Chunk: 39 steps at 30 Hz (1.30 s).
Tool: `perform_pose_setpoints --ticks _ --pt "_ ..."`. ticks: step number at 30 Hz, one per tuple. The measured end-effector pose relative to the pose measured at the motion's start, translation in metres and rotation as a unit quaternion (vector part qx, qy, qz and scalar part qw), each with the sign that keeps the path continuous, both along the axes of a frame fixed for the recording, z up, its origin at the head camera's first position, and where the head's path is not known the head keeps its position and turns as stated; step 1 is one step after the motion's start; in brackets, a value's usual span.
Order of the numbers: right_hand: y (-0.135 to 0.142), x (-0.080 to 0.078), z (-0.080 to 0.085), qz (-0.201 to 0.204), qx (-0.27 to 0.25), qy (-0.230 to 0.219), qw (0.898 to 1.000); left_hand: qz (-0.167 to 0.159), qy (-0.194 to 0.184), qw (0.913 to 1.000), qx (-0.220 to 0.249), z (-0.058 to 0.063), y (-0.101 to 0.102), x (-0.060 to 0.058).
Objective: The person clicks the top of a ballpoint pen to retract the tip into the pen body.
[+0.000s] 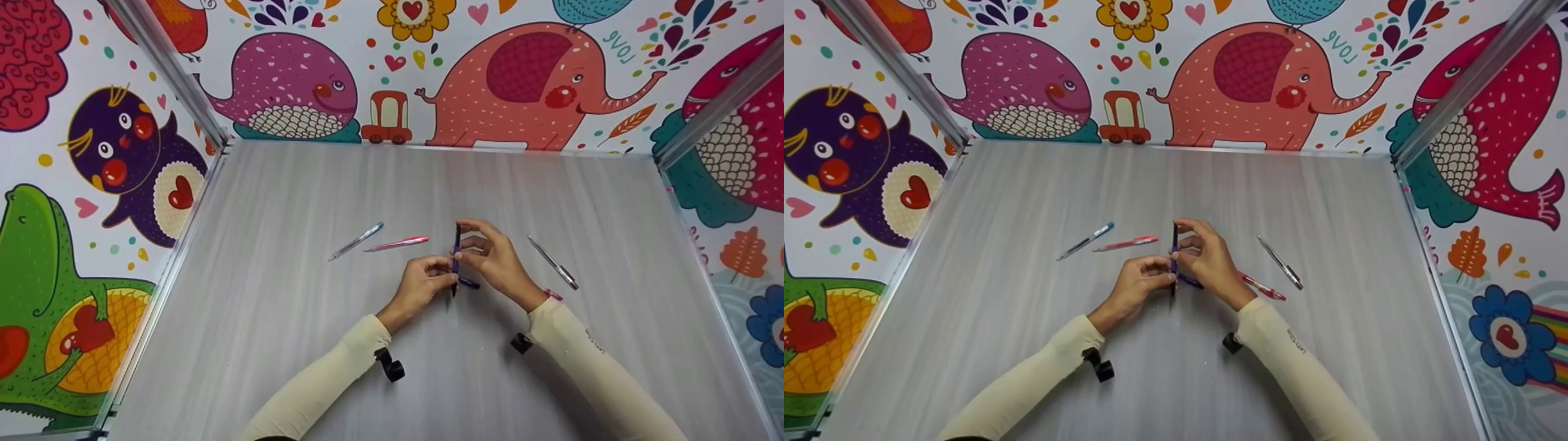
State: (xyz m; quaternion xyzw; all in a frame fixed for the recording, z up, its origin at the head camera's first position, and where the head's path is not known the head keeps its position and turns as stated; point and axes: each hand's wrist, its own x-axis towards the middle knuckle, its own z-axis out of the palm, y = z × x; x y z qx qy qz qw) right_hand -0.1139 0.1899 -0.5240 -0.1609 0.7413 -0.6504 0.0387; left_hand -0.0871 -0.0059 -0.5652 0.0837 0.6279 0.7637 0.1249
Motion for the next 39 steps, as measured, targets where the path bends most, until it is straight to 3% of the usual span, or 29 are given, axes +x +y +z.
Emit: perform_pose_setpoints --ticks 5,17,28,34,39 --pt "0.0 -0.001 -0.001 -0.004 0.0 0.0 1.0 -0.008 0.001 0.9999 -0.009 0.0 -0.001 -0.002" --pt "-0.004 -0.001 -0.009 -0.015 0.01 0.02 1.0 0.008 0.016 0.9982 -0.057 -0.001 -0.006 -0.006" --pt "-0.005 -0.001 -0.014 -0.041 0.019 0.007 0.999 -0.004 -0.025 0.9976 -0.064 0.001 -0.011 -0.008" --pt "-0.005 -0.001 -0.017 -0.043 0.008 0.034 0.998 0.002 0.001 0.9951 -0.099 -0.004 -0.016 -0.012" --pt "-0.002 -0.001 -0.021 -0.07 0.001 0.043 0.997 0.009 0.034 0.9872 -0.155 -0.01 -0.022 -0.013"
